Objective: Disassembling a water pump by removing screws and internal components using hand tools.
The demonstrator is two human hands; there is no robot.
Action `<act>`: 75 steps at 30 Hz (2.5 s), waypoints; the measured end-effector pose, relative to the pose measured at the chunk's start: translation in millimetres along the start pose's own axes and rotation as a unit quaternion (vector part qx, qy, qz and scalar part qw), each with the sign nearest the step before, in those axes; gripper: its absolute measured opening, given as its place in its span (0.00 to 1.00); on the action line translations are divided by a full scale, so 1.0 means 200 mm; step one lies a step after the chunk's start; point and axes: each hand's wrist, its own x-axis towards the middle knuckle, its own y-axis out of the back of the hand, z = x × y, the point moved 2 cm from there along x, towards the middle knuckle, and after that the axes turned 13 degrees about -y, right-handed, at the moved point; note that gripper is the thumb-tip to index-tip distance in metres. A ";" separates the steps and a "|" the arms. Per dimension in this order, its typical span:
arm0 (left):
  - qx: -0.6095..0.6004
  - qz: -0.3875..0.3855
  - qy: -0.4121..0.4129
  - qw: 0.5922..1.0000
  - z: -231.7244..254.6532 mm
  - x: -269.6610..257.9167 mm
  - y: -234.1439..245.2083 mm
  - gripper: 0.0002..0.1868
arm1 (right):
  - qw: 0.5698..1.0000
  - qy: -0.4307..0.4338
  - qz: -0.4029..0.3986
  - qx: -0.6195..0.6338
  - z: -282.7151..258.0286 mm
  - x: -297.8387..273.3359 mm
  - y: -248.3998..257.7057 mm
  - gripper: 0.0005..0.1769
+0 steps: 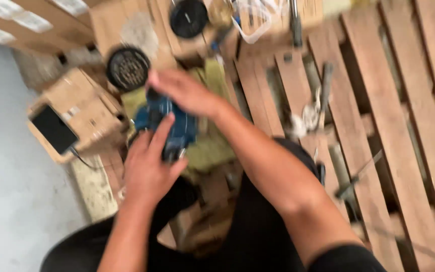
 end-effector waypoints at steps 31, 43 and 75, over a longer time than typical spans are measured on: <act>-0.196 -0.124 0.176 0.957 -0.34 0.14 0.27 0.39 | 0.901 -0.295 0.293 -0.124 -0.23 -0.06 -0.28 0.37; -0.152 -0.163 0.084 0.971 -0.34 0.20 0.23 0.41 | 0.932 -0.102 0.342 -0.067 0.13 -0.27 -0.01 0.22; -0.075 -0.171 0.222 0.957 -0.72 0.24 0.05 0.62 | 0.904 -0.286 0.288 -0.130 0.62 -0.33 0.38 0.19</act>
